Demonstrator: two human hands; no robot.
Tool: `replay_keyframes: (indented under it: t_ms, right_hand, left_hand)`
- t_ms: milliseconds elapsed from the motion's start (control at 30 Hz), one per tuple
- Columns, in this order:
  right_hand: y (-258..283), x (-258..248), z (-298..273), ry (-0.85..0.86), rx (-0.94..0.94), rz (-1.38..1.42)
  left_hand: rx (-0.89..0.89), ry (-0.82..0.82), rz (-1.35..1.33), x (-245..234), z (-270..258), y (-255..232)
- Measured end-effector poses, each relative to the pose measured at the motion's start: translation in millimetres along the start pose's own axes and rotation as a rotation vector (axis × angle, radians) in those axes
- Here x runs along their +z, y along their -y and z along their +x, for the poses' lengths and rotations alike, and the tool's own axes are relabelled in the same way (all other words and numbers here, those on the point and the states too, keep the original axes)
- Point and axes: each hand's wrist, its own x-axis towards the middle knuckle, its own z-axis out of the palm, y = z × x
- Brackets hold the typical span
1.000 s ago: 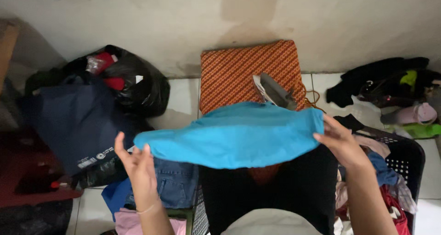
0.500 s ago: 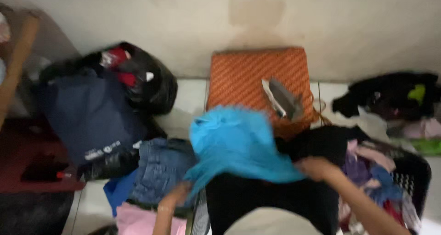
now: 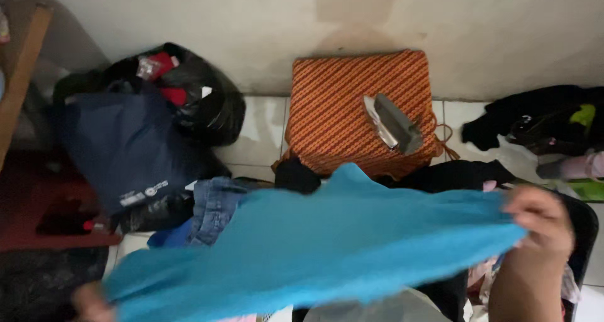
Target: The person irons and folds a pair of blue jeans and a blue t-shirt on an ironing board on the floor.
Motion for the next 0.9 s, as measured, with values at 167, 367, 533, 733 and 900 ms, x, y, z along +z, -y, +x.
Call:
replay_keyframes:
  t_ms: [167,367,533,733,900]
  right_hand:
    - [14,51,20,0.024,-0.272,0.506]
    - [-85,128,128,-0.027,0.128,-0.13]
    - [-229,158,61,0.426,0.283,-0.665]
    - [-227,190,-25,0.576,0.238,-0.786]
    - [-181,202,-30,0.687,0.056,-1.104]
  left_hand:
    - [-0.143,-0.258,-0.011,62,54,5]
    - [-0.007,0.252,0.59,75,79,208]
    - [-0.439,0.863,0.988,61,-101,324]
    - [-0.464,0.801,0.992,73,-187,229]
    - [-0.378,1.036,0.956,84,-169,166]
